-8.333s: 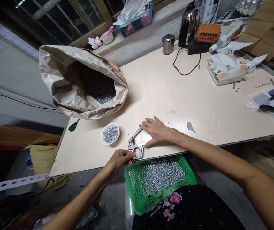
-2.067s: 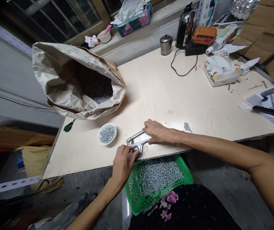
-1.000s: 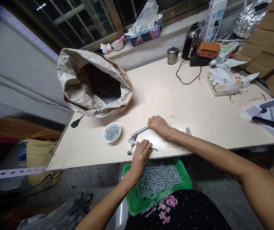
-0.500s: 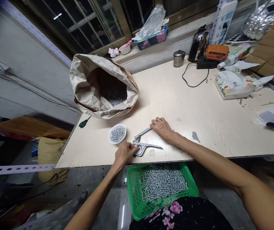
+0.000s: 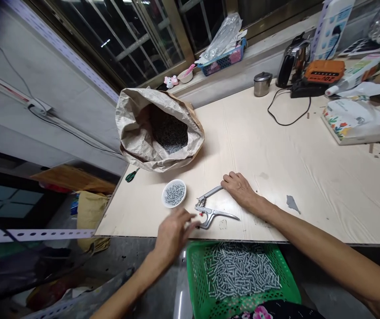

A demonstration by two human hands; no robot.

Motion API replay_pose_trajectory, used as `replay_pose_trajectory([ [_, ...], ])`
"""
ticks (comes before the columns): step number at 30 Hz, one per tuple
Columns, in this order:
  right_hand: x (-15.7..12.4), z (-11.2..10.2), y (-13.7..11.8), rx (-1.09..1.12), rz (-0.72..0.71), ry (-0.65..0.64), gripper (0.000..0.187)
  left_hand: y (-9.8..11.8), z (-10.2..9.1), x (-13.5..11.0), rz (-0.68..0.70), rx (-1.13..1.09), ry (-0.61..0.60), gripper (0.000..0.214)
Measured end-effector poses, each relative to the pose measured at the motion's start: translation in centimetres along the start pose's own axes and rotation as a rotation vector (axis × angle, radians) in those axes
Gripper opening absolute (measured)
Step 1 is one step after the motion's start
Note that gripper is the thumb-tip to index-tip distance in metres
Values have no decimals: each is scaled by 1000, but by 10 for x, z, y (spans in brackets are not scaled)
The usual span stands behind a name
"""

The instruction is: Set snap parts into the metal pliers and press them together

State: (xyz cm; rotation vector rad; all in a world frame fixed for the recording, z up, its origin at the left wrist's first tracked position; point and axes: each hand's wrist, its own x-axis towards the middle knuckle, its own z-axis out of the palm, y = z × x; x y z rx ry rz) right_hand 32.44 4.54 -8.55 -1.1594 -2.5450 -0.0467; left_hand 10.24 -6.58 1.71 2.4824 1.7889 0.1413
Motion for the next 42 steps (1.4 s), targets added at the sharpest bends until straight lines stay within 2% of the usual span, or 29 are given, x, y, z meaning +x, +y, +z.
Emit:
replay_pose_trajectory([
  [3,0,-1,-1,16,6,0,19,-46,-1,33,-274,111,84,20],
  [5,0,-2,-2,30,10,5,21,-70,2,52,-340,141,57,21],
  [7,-1,-2,-3,42,16,6,22,-83,7,64,-331,156,8,22],
  [10,-1,-2,-2,48,20,-4,20,-90,15,69,-292,162,-40,23],
  [13,0,0,-1,43,15,-3,21,-93,17,67,-288,111,-5,22],
  [17,1,-2,-2,41,43,-1,18,-86,8,60,-304,-67,153,20],
  [19,0,-9,-10,33,96,1,13,-74,4,51,-340,-236,161,20],
  [21,-5,-21,-23,51,123,4,11,-57,5,40,-374,-444,89,21],
  [24,-17,-34,-46,197,1,-63,13,-37,17,24,-404,-659,-46,27],
  [26,-27,-35,-58,240,-33,-114,12,-31,29,18,-434,-730,-110,31],
  [28,-34,-28,-63,228,-20,-122,6,-30,41,15,-462,-768,-149,34],
  [31,-39,-16,-61,213,-34,-104,13,-33,51,15,-474,-769,-175,37],
  [38,-35,-14,-54,160,-53,-60,22,-28,49,19,-469,-669,-213,36],
  [42,-37,-13,-56,133,-68,-54,24,-29,49,22,-483,-684,-253,37],
])
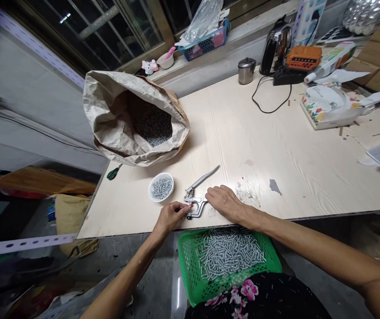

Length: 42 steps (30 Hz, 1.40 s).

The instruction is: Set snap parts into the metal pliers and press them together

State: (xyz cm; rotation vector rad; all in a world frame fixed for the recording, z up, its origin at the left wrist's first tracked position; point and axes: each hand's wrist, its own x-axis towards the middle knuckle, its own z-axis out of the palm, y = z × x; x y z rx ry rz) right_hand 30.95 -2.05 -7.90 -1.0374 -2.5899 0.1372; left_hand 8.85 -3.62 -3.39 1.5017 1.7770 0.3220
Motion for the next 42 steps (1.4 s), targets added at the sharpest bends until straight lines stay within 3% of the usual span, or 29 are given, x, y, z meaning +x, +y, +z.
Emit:
replay_pose_trajectory([
  [8,-5,11,1,-23,-17,43,24,2,-7,10,-159,-201,-215,41],
  [20,-6,9,0,-28,-19,51,22,3,-10,20,-64,1,-301,47],
  [24,-8,7,-3,-81,-51,127,22,4,-11,17,-64,33,-301,41],
  [29,-7,-1,-6,-140,-123,207,23,-1,-9,2,-117,-115,-243,33],
  [34,-7,-5,-6,-168,-154,249,22,0,-5,-16,87,-13,-29,29],
  [37,-8,-4,-5,-169,-151,242,21,3,-5,-20,179,26,36,26],
  [42,-9,-1,-6,-161,-145,175,23,0,-5,-15,104,20,-47,26],
])
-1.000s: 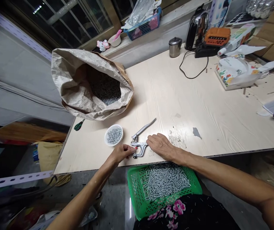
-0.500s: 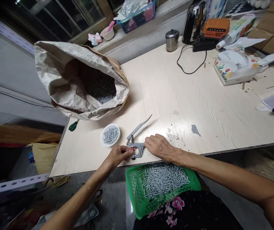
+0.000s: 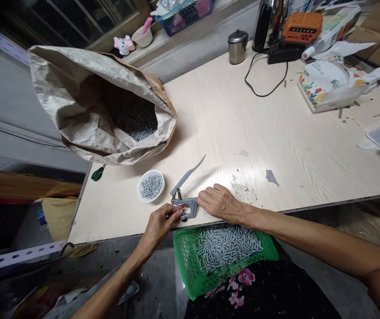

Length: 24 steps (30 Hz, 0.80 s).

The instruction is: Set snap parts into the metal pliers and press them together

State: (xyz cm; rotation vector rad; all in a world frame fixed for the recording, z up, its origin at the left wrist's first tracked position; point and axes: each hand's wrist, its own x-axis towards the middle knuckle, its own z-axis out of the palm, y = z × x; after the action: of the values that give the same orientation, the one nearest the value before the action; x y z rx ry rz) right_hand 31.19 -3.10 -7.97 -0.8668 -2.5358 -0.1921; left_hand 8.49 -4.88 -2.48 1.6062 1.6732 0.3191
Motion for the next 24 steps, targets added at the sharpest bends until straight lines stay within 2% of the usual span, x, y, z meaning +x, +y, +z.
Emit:
replay_pose_trajectory([
  [5,0,2,0,45,-10,-45,24,-6,1,4,-245,-171,-189,29],
  [12,0,1,1,114,5,-126,23,-7,3,2,-236,-93,-176,32],
  [18,3,-7,14,293,130,-217,19,-7,1,7,-240,-110,-322,42],
  [20,5,-10,25,361,158,-237,34,-7,0,8,-241,-114,-345,44],
  [24,13,-8,50,393,157,-317,91,-5,-1,7,-246,-124,-332,44],
])
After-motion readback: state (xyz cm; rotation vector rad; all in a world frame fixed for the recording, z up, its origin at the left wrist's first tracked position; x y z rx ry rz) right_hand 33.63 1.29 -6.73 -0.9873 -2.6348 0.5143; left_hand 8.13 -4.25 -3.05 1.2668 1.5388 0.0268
